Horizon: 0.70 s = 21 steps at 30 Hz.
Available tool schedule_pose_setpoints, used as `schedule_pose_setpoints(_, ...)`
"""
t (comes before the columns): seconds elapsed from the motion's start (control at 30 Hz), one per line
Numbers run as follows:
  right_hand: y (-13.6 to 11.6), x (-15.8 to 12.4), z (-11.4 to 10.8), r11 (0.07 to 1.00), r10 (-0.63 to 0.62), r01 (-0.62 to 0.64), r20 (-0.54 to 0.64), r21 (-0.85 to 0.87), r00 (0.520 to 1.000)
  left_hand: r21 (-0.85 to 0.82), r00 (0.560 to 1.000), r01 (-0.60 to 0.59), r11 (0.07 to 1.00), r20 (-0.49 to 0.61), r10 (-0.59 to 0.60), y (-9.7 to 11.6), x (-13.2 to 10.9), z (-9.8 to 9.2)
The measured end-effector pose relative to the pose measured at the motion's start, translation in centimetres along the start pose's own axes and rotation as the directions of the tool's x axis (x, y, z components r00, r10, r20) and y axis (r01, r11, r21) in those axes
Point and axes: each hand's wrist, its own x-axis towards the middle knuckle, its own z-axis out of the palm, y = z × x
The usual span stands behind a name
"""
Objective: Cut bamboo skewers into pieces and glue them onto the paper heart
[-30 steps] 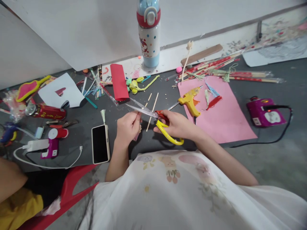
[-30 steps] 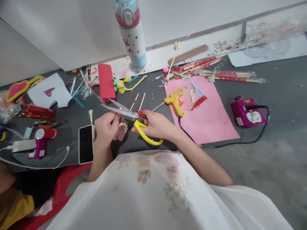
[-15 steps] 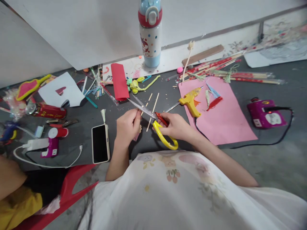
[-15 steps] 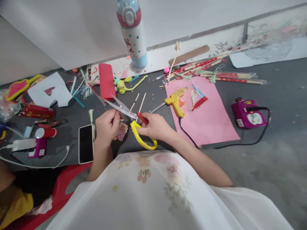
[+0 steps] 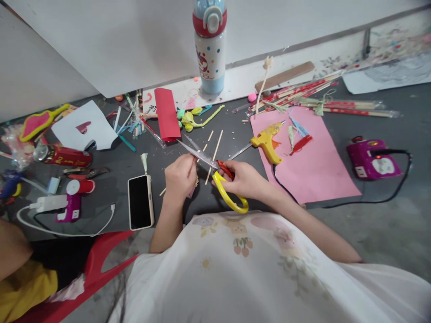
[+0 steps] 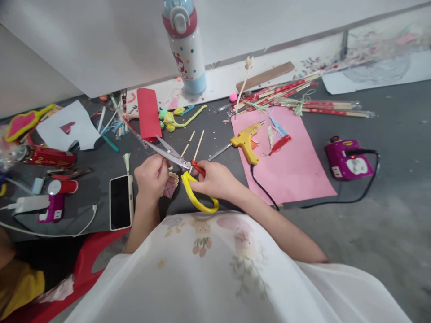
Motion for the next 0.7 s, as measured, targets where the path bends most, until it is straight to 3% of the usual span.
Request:
schedule_pose_setpoints(0.1, 0.1, 0.0, 0.1, 1.000, -0.022, 0.022, 0.006, 0.021, 1.000, -0.050, 0.999, 0.050, 0.997, 0.006, -0.049, 0.2, 0.3, -0.5)
schedule_pose_setpoints(0.37, -0.3, 0.0, 0.0, 0.998, -0.056, 0.056, 0.023, 0.015, 0.998, -0.239, 0.980, 0.171, 0.956, 0.145, -0.139, 0.5, 1.3, -2.0)
schedule_pose_setpoints(0.7, -0.7, 0.0, -0.6, 0.997, -0.064, 0.063, -0.011, -0.051, 0.998, -0.280, 0.957, 0.254, 0.926, 0.209, -0.199, 0.8, 1.3, -2.2)
